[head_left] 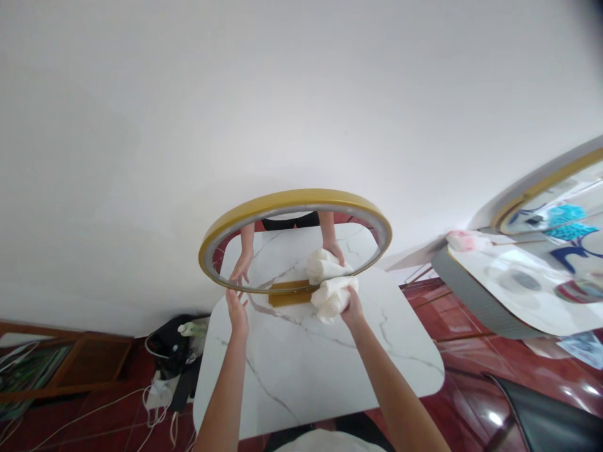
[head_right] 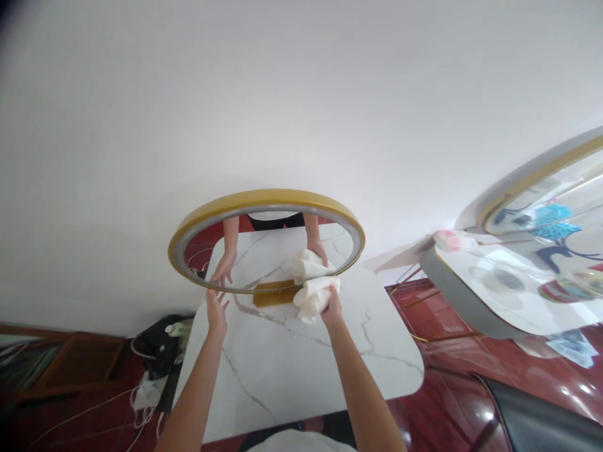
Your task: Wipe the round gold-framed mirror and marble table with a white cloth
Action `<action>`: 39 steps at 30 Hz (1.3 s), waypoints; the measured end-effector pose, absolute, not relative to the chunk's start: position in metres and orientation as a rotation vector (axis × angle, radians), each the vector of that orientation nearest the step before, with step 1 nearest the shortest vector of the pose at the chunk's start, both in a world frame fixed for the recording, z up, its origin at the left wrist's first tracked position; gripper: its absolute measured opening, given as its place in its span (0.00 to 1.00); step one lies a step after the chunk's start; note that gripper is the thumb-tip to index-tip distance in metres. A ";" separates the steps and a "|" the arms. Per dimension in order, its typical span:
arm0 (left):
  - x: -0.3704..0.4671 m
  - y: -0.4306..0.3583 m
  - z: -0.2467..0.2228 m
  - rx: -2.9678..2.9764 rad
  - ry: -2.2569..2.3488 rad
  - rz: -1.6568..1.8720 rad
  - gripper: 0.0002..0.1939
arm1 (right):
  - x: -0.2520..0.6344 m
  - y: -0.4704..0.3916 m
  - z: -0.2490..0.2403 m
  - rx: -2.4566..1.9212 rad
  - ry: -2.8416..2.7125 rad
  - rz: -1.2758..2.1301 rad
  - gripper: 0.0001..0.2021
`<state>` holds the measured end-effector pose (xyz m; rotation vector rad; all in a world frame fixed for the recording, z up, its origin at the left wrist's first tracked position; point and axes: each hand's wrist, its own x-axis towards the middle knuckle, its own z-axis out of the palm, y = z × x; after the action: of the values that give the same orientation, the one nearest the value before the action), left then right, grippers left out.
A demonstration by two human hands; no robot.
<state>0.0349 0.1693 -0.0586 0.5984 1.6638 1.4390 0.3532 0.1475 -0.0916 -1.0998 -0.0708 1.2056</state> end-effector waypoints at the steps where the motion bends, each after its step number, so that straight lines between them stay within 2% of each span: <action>1: 0.047 0.165 -0.064 0.522 1.670 1.406 0.20 | 0.356 0.148 -0.094 -1.131 -0.068 1.221 0.13; 8: 0.163 0.143 -0.098 0.088 1.408 1.018 0.07 | 0.372 0.145 -0.102 -1.269 -0.106 1.242 0.16; 16: 0.266 0.166 -0.103 -0.111 1.161 1.052 0.07 | 0.431 0.136 -0.069 -1.391 -0.347 1.097 0.24; 23: 0.287 0.178 -0.093 -0.147 1.017 1.142 0.07 | 0.465 0.132 -0.002 -1.474 -0.639 0.891 0.23; 33: 0.286 0.175 -0.085 -0.102 1.005 1.150 0.06 | 0.469 0.134 0.124 -1.366 -1.387 0.293 0.23; 36: 0.284 0.173 -0.082 -0.040 1.063 1.104 0.06 | 0.466 0.142 0.130 -1.312 -1.548 0.175 0.25; 39: 0.283 0.170 -0.077 0.070 1.148 1.005 0.06 | 0.465 0.149 0.107 -1.300 -1.524 0.168 0.26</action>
<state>0.2832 0.1695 -0.0769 0.0696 1.1483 1.0053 0.4648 0.1487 0.1068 -1.3003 -1.5237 0.1682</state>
